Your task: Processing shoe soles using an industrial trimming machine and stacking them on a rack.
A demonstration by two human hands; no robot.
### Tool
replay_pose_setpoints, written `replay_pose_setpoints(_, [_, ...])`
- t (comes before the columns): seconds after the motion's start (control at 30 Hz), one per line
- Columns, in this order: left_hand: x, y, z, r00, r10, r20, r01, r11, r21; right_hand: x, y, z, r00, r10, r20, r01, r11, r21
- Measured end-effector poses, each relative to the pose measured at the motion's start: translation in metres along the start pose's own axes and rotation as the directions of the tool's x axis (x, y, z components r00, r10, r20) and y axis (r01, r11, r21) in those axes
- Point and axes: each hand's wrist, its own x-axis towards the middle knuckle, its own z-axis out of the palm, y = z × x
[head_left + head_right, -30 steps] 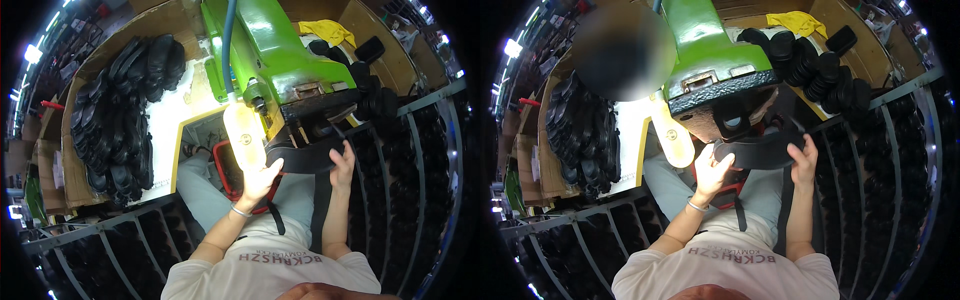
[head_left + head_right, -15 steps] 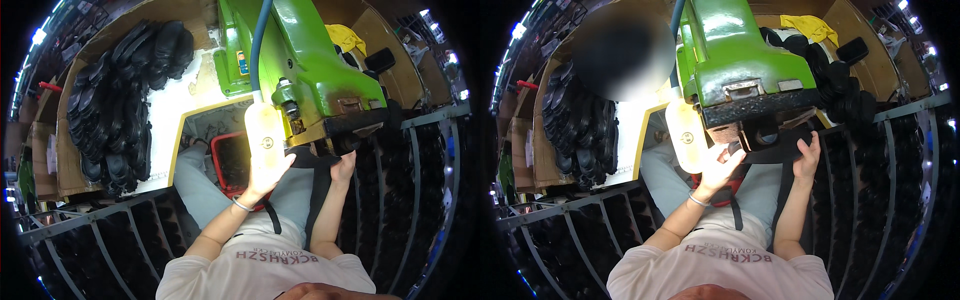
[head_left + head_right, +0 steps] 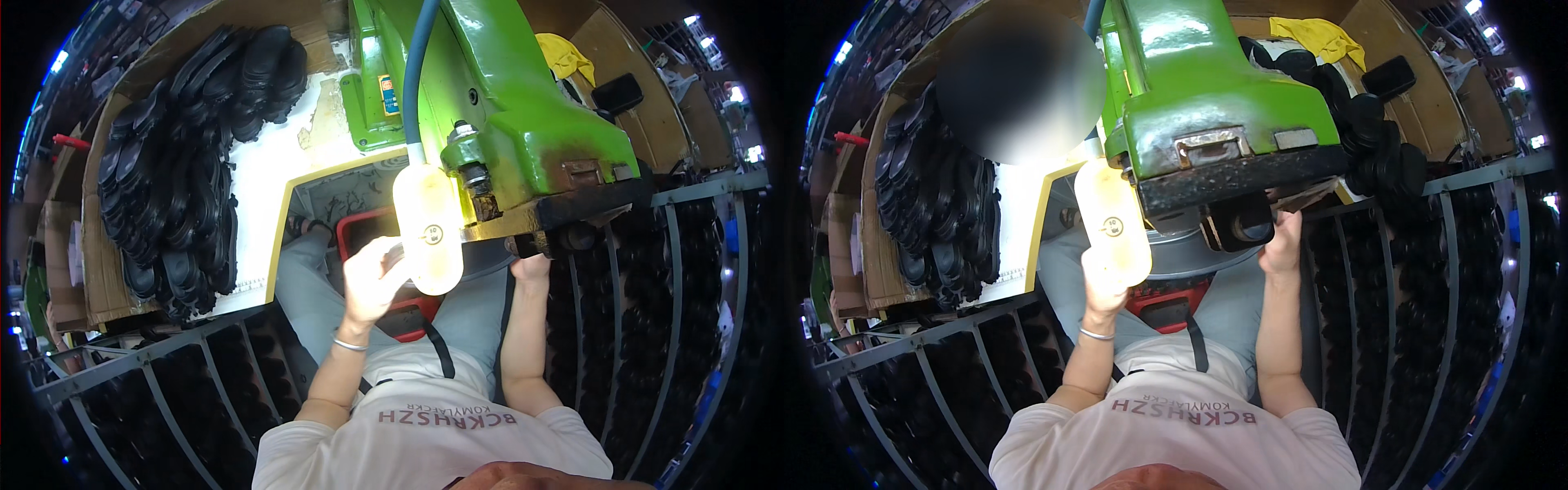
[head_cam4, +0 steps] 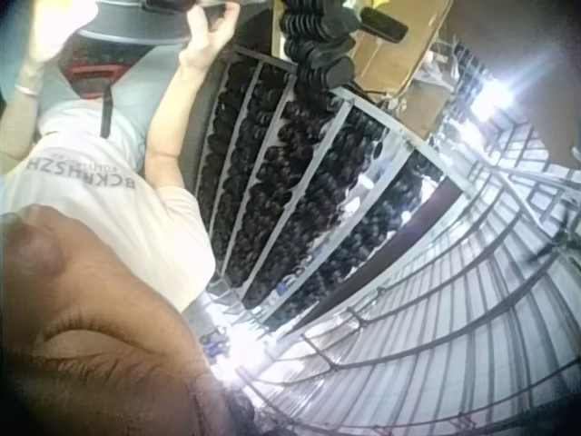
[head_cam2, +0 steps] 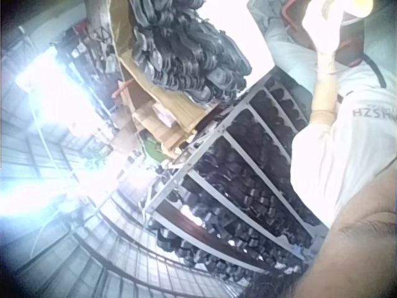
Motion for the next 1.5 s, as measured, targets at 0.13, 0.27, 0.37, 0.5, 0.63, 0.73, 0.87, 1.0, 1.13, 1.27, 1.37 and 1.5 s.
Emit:
replay_pose_setpoints(0.13, [-0.006, 0.001, -0.023, 0.992, -0.122, -0.041, 0.105, 0.952, -0.288, -0.021, 0.014, 0.019, 0.999, 0.007, -0.031, -0.006, 1.000, 0.010])
replay_pose_setpoints(0.27, [-0.026, -0.013, -0.051, 0.973, -0.211, -0.089, 0.179, 0.943, -0.279, -0.029, 0.011, 0.054, 1.000, 0.019, 0.009, -0.018, 0.998, -0.052])
replay_pose_setpoints(0.37, [-0.047, -0.029, -0.067, 0.975, -0.211, -0.062, 0.191, 0.952, -0.238, -0.025, 0.016, 0.064, 0.992, 0.013, 0.128, 0.005, 0.990, -0.138])
replay_pose_setpoints(0.5, [-0.052, -0.025, -0.056, 0.900, -0.386, 0.204, 0.382, 0.922, 0.057, -0.024, 0.007, 0.066, 0.988, 0.045, 0.150, -0.017, 0.983, -0.180])
replay_pose_setpoints(0.63, [-0.017, -0.014, 0.022, 0.964, -0.223, 0.148, 0.210, 0.973, 0.098, -0.034, 0.017, 0.061, 1.000, -0.020, -0.001, 0.019, 0.984, -0.179])
replay_pose_setpoints(0.73, [0.000, -0.037, 0.043, 0.989, -0.025, 0.148, 0.000, 0.986, 0.165, -0.064, 0.024, 0.045, 0.999, -0.024, -0.022, 0.016, 0.947, -0.321])
replay_pose_setpoints(0.87, [-0.005, -0.047, 0.062, 1.000, -0.011, 0.020, 0.007, 0.980, 0.197, -0.134, 0.035, -0.008, 0.928, 0.356, 0.112, -0.300, 0.890, -0.345])
replay_pose_setpoints(1.0, [-0.012, -0.040, 0.063, 0.999, 0.010, -0.038, -0.005, 0.992, 0.127, -0.143, 0.009, -0.014, 0.946, 0.323, 0.010, -0.319, 0.939, -0.127])
replay_pose_setpoints(1.13, [-0.013, -0.031, 0.050, 0.998, 0.055, -0.023, -0.049, 0.975, 0.218, -0.107, -0.022, -0.026, 0.970, 0.215, -0.116, -0.232, 0.959, -0.165])
replay_pose_setpoints(1.27, [-0.009, -0.020, 0.043, 0.997, 0.071, -0.025, -0.067, 0.987, 0.144, -0.063, -0.036, -0.025, 0.984, 0.124, -0.126, -0.151, 0.962, -0.228])
replay_pose_setpoints(1.37, [-0.005, -0.007, 0.033, 0.992, 0.125, -0.028, -0.116, 0.970, 0.215, -0.036, -0.037, -0.014, 0.997, 0.076, -0.021, -0.079, 0.972, -0.223])
replay_pose_setpoints(1.5, [-0.004, 0.007, 0.005, 0.998, -0.011, 0.054, -0.006, 0.955, 0.298, -0.018, -0.025, -0.006, 0.977, 0.137, 0.160, -0.092, 0.961, -0.263])
